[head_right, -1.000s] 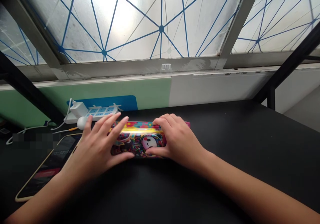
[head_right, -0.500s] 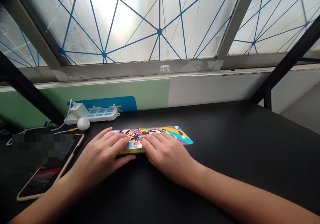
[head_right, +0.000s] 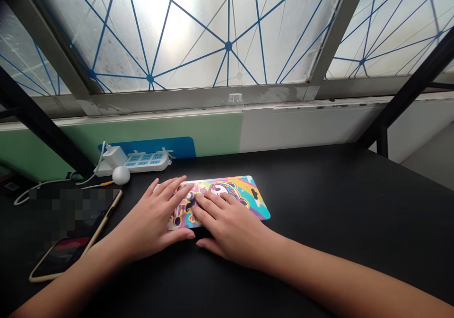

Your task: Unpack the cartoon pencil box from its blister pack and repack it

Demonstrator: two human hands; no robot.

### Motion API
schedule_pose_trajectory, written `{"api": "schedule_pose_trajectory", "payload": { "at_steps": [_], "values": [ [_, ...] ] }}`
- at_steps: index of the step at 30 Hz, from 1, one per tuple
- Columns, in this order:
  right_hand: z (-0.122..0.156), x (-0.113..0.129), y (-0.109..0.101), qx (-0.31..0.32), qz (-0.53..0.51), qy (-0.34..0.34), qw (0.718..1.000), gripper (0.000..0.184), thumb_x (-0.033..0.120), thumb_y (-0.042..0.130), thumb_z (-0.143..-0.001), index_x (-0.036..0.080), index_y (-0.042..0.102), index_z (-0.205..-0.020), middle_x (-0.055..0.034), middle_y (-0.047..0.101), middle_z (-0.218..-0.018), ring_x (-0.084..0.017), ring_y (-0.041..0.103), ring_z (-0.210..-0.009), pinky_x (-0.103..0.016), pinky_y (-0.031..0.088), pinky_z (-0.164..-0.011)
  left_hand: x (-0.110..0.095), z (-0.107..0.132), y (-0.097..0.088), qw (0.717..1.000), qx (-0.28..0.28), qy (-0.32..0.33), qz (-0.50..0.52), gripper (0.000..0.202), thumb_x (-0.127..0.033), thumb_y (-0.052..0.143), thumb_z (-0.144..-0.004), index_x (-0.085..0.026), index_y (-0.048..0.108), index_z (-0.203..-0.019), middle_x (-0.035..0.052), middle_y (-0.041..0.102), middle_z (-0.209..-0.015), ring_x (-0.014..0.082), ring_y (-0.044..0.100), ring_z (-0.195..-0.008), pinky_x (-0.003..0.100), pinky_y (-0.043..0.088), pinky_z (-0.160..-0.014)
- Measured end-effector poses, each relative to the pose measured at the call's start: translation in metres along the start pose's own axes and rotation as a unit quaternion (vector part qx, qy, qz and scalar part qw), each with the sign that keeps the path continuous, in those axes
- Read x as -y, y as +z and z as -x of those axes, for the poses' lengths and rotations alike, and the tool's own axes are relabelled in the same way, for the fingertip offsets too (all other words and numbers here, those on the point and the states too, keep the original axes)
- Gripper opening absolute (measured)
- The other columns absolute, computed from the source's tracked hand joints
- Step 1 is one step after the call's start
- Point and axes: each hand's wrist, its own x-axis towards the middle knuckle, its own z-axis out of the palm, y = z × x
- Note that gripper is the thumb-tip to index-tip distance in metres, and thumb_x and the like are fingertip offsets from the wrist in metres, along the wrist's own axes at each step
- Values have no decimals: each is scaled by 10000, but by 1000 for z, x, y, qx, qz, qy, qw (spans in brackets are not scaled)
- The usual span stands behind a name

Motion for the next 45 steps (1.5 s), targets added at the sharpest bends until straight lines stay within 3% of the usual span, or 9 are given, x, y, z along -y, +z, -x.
{"api": "schedule_pose_trajectory", "payload": {
  "at_steps": [3,9,16,21,23,27,31,41,45],
  "values": [
    [2,-1,3,32,2,4,999,663,503,617,-953,127,477,-1482,-165,457,-1572,-375,438,-1430,-609,403,-1132,5,2,6,998,52,-44,6,961,-795,471,-876,-154,327,-1579,242,349,-1615,435,308,-1491,702,259,-1128],
    [3,-4,-1,51,-25,12,998,700,564,590,-954,148,461,-1502,-145,442,-1584,-354,412,-1451,-589,363,-1159,6,1,4,996,63,-62,22,942,-810,437,-877,-191,337,-1579,205,375,-1612,405,312,-1497,721,178,-1152],
    [-5,-10,-12,61,-59,2,996,783,686,568,-910,144,508,-1472,-171,518,-1524,-355,488,-1395,-559,373,-1143,19,1,-8,991,92,-74,60,1025,-812,567,-798,-225,294,-1594,165,391,-1611,388,336,-1477,715,131,-1173],
    [-18,-7,-18,83,-72,11,994,765,732,553,-885,156,601,-1387,-170,604,-1441,-376,553,-1315,-555,413,-1100,36,3,-19,985,110,-67,111,1110,-698,741,-717,-272,235,-1609,110,393,-1608,357,335,-1467,603,198,-1211],
    [-26,-4,-18,94,-70,16,993,760,724,553,-889,155,596,-1391,-182,596,-1444,-384,549,-1313,-557,416,-1092,40,3,-19,983,111,-65,130,1137,-665,775,-692,-279,228,-1610,112,400,-1596,357,328,-1460,571,234,-1206],
    [-45,8,-10,101,-67,-15,992,859,697,554,-905,101,444,-1514,-221,473,-1546,-392,424,-1426,-544,358,-1144,43,3,-16,983,95,-59,145,1140,-661,790,-667,-288,256,-1602,124,424,-1554,369,338,-1433,559,260,-1192],
    [-59,14,-2,93,-80,-35,992,842,699,538,-911,94,468,-1493,-205,537,-1496,-375,406,-1439,-524,312,-1175,43,3,-13,985,87,-47,139,1113,-646,787,-668,-272,289,-1591,125,450,-1527,361,371,-1406,558,253,-1192],
    [-54,2,-1,100,-120,-25,987,928,770,571,-842,159,444,-1528,-146,459,-1576,-338,349,-1488,-512,282,-1197,45,4,-12,988,93,-46,117,1098,-673,762,-674,-267,300,-1584,126,439,-1545,356,354,-1424,566,226,-1196],
    [-51,-5,-3,108,-134,-14,985,877,733,609,-849,177,471,-1513,-135,462,-1574,-343,375,-1475,-528,302,-1187,44,4,-13,987,103,-53,113,1077,-670,752,-684,-271,309,-1580,117,426,-1562,364,341,-1432,585,199,-1204]
  ]
}}
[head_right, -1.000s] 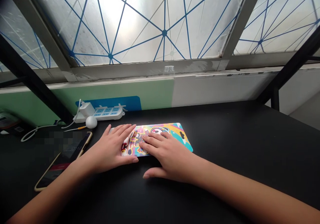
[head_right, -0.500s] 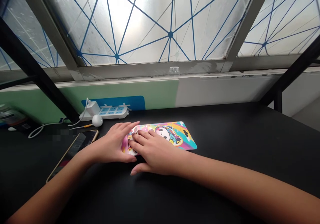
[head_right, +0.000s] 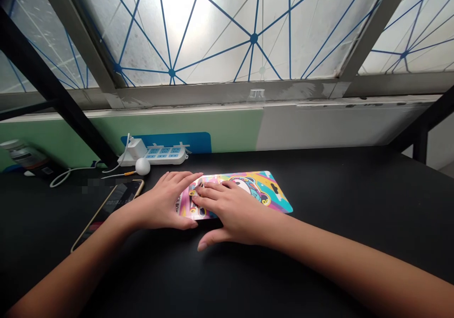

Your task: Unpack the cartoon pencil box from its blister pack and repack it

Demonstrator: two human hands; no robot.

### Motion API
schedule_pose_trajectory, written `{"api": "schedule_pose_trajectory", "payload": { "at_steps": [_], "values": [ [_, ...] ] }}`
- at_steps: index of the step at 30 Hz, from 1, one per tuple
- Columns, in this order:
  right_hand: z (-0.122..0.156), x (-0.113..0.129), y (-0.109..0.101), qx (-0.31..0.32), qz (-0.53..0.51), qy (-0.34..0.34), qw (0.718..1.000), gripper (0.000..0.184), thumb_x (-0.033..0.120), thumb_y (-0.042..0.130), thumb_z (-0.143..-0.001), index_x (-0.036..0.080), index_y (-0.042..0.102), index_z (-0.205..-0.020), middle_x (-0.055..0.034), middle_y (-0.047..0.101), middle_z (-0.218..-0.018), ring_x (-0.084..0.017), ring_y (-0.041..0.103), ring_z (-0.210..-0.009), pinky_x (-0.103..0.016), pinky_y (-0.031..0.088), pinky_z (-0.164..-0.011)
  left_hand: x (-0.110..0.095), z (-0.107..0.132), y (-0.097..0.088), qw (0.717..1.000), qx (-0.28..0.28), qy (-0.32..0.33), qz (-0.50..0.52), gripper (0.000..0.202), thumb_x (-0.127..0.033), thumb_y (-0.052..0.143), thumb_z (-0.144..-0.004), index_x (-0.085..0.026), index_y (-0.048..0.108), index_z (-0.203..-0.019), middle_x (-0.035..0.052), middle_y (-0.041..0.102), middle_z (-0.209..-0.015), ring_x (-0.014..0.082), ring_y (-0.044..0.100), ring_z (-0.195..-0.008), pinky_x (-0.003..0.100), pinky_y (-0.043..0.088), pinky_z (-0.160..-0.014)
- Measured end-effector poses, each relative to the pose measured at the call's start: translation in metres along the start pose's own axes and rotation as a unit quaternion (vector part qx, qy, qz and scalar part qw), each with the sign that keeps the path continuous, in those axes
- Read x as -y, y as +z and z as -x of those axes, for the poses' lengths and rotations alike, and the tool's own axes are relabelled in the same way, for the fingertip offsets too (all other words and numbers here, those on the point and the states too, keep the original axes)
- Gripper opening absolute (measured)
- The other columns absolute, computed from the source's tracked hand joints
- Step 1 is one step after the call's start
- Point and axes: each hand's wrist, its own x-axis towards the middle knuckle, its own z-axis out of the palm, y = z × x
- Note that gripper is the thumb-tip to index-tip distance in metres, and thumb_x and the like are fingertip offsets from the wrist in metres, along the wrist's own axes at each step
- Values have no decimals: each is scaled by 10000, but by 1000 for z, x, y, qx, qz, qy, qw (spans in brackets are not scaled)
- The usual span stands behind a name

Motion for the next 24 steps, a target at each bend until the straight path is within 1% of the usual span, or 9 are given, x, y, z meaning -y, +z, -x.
{"api": "schedule_pose_trajectory", "payload": {
  "at_steps": [4,7,9,12,14,16,18,21,24],
  "values": [
    [18,-15,-2,10,0,17,1000,899,751,620,-826,215,453,-1528,-130,445,-1582,-360,387,-1467,-562,286,-1195,-4,0,0,1000,7,-11,4,1067,-661,760,-678,-275,330,-1575,122,425,-1549,378,345,-1422,570,235,-1195],
    [33,-26,0,17,-1,24,1000,882,741,604,-847,274,386,-1563,-94,410,-1605,-356,361,-1482,-589,256,-1207,-11,1,0,1000,11,-13,14,1062,-643,771,-682,-275,331,-1576,132,422,-1538,377,327,-1433,546,270,-1187],
    [39,-28,2,16,-2,28,999,851,709,603,-873,307,347,-1578,-73,389,-1617,-354,343,-1490,-606,253,-1207,-14,1,0,1000,21,-10,21,1062,-682,749,-702,-279,315,-1584,131,396,-1563,376,299,-1456,546,260,-1193],
    [39,-26,3,12,2,31,999,798,653,600,-910,323,328,-1584,-61,388,-1619,-349,338,-1493,-613,264,-1205,-13,0,-1,999,19,-35,32,993,-776,593,-805,-281,269,-1602,132,334,-1623,378,263,-1491,569,220,-1200],
    [37,-23,4,7,9,33,999,781,627,593,-928,313,319,-1588,-65,385,-1620,-348,334,-1495,-615,264,-1206,-9,-1,-2,994,-15,-95,42,839,-724,450,-923,-267,267,-1602,145,391,-1594,381,320,-1469,582,243,-1175],
    [34,-21,5,-2,18,35,999,777,610,590,-937,301,311,-1593,-73,378,-1623,-351,328,-1498,-618,261,-1207,-5,-3,-3,984,-49,-163,56,690,-576,375,-1003,-221,293,-1589,180,550,-1451,397,470,-1359,589,335,-1097],
    [32,-19,7,-8,26,37,999,770,592,595,-940,294,315,-1592,-78,378,-1623,-356,325,-1499,-622,266,-1204,-3,-4,-2,975,-55,-199,80,607,-448,365,-1015,-184,326,-1560,185,689,-1222,392,627,-1157,546,448,-963],
    [29,-17,10,-9,43,45,998,769,570,609,-938,283,321,-1591,-90,379,-1622,-374,334,-1491,-640,295,-1183,-2,-6,0,970,-53,-202,127,510,-359,354,-1012,-209,374,-1499,121,744,-1003,319,713,-904,416,518,-780],
    [24,-14,13,-18,61,47,997,740,523,625,-941,268,352,-1579,-108,402,-1609,-389,353,-1479,-654,322,-1159,-1,-7,4,963,-63,-197,175,456,-336,364,-1008,-234,393,-1452,79,735,-982,264,713,-860,345,520,-719]
  ]
}}
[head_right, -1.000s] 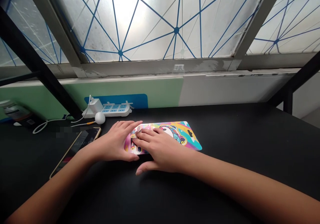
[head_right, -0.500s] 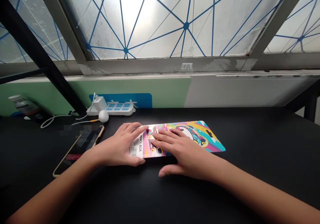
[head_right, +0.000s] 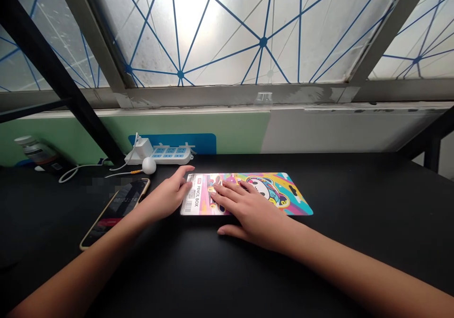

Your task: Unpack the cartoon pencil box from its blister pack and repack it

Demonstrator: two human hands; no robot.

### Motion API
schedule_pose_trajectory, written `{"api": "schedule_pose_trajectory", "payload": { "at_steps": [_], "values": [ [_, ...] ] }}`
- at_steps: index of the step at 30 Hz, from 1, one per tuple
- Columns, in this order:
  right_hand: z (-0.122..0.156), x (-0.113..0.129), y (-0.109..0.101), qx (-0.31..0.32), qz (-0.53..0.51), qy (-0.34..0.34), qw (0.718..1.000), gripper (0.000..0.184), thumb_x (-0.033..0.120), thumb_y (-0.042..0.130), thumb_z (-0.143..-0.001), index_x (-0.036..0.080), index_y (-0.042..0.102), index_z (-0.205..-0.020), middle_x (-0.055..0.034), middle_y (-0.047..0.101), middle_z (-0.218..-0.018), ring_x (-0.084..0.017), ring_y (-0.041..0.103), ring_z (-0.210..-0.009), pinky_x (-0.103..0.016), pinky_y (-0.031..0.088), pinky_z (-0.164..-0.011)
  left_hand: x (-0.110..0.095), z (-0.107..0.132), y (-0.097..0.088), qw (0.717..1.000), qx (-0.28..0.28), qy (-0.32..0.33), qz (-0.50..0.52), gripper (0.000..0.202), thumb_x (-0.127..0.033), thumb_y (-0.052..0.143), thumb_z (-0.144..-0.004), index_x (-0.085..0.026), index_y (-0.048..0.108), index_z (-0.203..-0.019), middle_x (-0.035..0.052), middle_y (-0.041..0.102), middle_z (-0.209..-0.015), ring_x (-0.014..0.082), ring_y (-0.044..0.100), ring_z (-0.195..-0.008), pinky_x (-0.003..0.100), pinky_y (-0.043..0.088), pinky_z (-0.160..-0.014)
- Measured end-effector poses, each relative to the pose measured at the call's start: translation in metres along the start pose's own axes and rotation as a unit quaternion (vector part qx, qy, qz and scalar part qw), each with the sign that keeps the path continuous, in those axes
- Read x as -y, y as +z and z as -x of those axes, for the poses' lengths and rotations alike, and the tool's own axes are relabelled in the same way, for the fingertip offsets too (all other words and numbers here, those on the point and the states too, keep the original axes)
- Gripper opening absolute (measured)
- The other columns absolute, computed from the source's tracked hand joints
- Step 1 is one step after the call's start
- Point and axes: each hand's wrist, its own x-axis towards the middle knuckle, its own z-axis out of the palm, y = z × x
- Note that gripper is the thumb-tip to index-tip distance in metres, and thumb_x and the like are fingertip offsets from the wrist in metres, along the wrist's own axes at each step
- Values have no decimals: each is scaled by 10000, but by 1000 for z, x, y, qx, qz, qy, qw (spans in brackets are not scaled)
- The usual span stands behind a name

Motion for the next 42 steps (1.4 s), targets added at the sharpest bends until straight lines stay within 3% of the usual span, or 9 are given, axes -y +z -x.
{"api": "schedule_pose_trajectory", "payload": {
  "at_steps": [8,15,23,26,29,31,35,39,42],
  "values": [
    [7,-9,-1,0,13,-19,1000,769,565,611,-941,283,315,-1592,-87,395,-1614,-355,356,-1484,-615,330,-1176,7,-4,2,998,11,-2,65,524,-336,398,-997,-191,291,-1489,3,661,-795,206,670,-718,292,511,-642],
    [64,-45,-9,-22,29,36,999,683,540,623,-939,339,398,-1551,-62,477,-1568,-348,421,-1448,-609,411,-1128,8,-4,-13,1000,18,-12,-20,582,-323,409,-981,-233,272,-1539,-21,616,-692,220,645,-653,290,461,-612],
    [89,-54,-7,-87,87,13,992,519,414,587,-985,260,515,-1476,-94,595,-1468,-328,549,-1352,-555,473,-1083,6,9,-41,973,6,-71,-219,466,-352,440,-950,-267,577,-1387,168,737,-1040,393,703,-903,475,518,-734],
    [76,-44,-8,-93,82,15,992,484,450,594,-975,222,583,-1403,-136,586,-1471,-342,568,-1327,-569,469,-1080,-10,13,-31,960,-47,-56,-270,563,-339,407,-973,-224,436,-1523,225,661,-1238,461,623,-1134,602,480,-875],
    [58,-30,-4,-77,79,13,994,570,467,597,-969,186,516,-1458,-169,492,-1547,-351,481,-1405,-585,431,-1116,-28,14,-3,958,-116,75,-253,636,-363,359,-1029,-191,201,-1621,200,474,-1520,362,464,-1383,516,425,-1063],
    [47,-21,2,-67,89,10,994,628,435,603,-968,163,446,-1512,-183,446,-1576,-366,405,-1455,-594,394,-1144,-36,16,18,964,-81,141,-211,645,-463,359,-1046,-195,220,-1616,177,376,-1610,315,354,-1482,488,364,-1148],
    [34,-17,15,-78,100,19,992,585,329,565,-985,132,438,-1521,-204,471,-1553,-387,392,-1458,-594,388,-1148,-37,21,41,962,37,172,-209,702,-650,333,-1014,-270,286,-1604,154,239,-1679,354,162,-1558,669,181,-1192],
    [41,-30,18,-98,88,5,991,626,135,477,-977,210,341,-1583,-146,472,-1564,-324,408,-1460,-564,394,-1158,-32,19,33,963,72,166,-198,727,-693,302,-1002,-293,276,-1609,124,168,-1693,338,124,-1563,648,138,-1212],
    [54,-41,15,-104,87,2,991,692,124,492,-978,264,254,-1612,-116,468,-1570,-306,415,-1458,-556,403,-1157,-29,16,24,966,91,162,-179,695,-674,306,-1013,-319,262,-1609,97,145,-1697,320,99,-1568,636,122,-1217]
  ]
}}
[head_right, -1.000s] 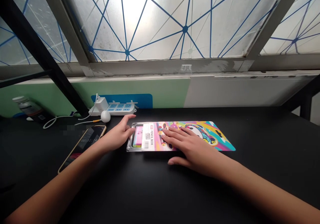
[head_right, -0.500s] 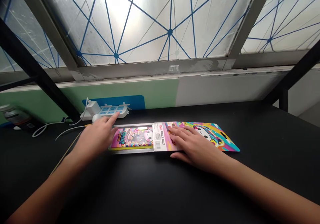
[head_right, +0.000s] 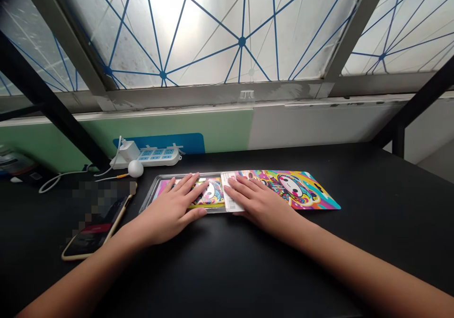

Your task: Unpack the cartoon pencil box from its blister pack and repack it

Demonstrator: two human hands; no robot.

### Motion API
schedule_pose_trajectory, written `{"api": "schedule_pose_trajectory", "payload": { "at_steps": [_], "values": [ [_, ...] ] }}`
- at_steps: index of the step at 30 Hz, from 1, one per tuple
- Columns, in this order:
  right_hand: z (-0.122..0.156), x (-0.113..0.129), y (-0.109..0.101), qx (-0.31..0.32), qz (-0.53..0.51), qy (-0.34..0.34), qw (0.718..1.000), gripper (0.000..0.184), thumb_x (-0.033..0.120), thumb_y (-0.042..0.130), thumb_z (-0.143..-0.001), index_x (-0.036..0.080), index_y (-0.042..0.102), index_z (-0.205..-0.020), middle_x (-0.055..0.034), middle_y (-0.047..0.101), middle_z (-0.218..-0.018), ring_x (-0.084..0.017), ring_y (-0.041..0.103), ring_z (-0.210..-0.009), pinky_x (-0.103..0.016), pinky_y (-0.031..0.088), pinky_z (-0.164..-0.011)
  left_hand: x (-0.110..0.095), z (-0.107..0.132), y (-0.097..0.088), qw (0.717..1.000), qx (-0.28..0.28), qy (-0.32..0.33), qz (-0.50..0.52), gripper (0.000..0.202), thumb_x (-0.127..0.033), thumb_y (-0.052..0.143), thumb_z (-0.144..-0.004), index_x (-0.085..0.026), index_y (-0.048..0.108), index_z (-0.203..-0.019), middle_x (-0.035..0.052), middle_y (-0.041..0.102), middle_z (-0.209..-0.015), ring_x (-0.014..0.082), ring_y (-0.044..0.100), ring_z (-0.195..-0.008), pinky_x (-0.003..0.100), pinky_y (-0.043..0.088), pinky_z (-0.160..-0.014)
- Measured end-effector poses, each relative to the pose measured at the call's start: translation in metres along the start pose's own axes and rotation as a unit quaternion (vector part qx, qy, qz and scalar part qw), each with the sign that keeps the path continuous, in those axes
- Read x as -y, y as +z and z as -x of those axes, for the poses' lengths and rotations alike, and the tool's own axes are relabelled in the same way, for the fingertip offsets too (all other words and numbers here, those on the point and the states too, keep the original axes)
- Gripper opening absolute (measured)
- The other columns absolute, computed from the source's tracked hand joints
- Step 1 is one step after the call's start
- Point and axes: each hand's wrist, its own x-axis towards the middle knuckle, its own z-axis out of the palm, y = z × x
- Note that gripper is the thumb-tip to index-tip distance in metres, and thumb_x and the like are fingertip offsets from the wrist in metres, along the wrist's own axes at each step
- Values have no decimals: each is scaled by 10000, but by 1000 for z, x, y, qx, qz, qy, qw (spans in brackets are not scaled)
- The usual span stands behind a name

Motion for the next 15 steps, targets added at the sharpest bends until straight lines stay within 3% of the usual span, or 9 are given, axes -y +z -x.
{"api": "schedule_pose_trajectory", "payload": {
  "at_steps": [7,11,15],
  "values": [
    [32,-8,-13,-11,32,5,999,635,130,402,-1037,334,224,-1611,-52,503,-1546,-270,476,-1420,-520,433,-1143,15,0,-12,998,20,0,57,561,-555,323,-1056,-356,328,-1580,53,174,-1693,283,120,-1568,595,105,-1232],
    [49,-12,-19,-14,80,37,996,664,69,367,-1015,323,226,-1612,-64,544,-1514,-301,524,-1380,-551,477,-1078,22,2,-16,998,29,-10,61,566,-550,327,-1052,-356,315,-1584,49,168,-1698,273,98,-1572,594,80,-1234],
    [55,-10,-34,-64,119,62,989,736,20,364,-976,312,175,-1625,-81,579,-1482,-305,563,-1342,-536,487,-1050,25,2,-19,998,21,-22,63,566,-524,342,-1048,-324,341,-1577,75,182,-1692,279,105,-1570,606,85,-1227]
  ]
}}
